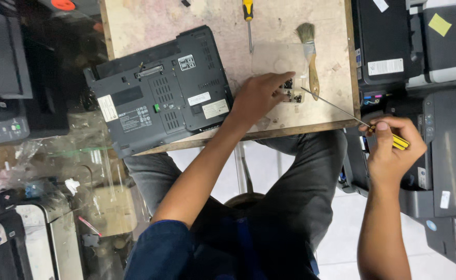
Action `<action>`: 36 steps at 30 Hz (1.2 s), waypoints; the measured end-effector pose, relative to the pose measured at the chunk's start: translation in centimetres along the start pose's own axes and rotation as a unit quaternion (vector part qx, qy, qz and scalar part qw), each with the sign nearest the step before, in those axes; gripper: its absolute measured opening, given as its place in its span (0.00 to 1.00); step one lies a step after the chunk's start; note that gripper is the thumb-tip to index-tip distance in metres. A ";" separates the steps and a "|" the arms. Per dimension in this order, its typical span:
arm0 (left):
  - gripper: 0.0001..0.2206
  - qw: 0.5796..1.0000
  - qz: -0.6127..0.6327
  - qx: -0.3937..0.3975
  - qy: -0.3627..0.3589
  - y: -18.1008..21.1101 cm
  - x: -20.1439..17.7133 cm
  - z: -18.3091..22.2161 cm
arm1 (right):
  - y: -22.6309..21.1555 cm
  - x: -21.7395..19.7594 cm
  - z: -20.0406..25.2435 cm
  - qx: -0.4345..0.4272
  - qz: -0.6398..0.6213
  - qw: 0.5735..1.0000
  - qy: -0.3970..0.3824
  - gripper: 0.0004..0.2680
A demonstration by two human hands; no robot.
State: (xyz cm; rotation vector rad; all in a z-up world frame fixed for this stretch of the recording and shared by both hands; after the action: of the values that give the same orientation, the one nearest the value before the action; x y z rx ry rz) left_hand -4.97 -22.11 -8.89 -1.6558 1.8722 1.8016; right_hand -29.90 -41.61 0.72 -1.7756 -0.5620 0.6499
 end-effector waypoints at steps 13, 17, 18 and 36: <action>0.17 0.960 0.039 -0.179 0.213 -14.8 -16.0 -6.9 | 2.6 -1.4 0.3 -0.004 -0.017 1.000 0.014 0.09; 0.15 0.941 -0.115 -0.222 0.226 -20.0 -18.4 -7.5 | 3.6 -1.4 0.5 0.012 -0.008 1.000 0.018 0.06; 0.16 0.934 -0.124 -0.290 0.164 -20.2 -18.6 -7.6 | 3.4 -1.0 0.4 0.023 0.000 1.000 0.017 0.06; 0.07 0.945 0.096 -0.311 -0.016 -10.0 -27.1 1.9 | 2.1 2.4 -0.2 -0.023 -0.081 0.996 -0.031 0.07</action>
State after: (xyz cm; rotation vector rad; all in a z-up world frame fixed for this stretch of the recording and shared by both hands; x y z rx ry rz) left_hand 12.15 -1.35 1.75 -1.6089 1.5846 2.6918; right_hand -27.90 -40.80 -1.57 -1.7356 -0.7605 0.5847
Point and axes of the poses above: each hand's wrist, its own z-axis away from the middle knuckle, its own x-axis out of the palm, y = z × x, the point moved 1 cm from there along -z, towards the middle knuckle, and after that the axes turned 8 degrees about -z, right-handed, at the moved point
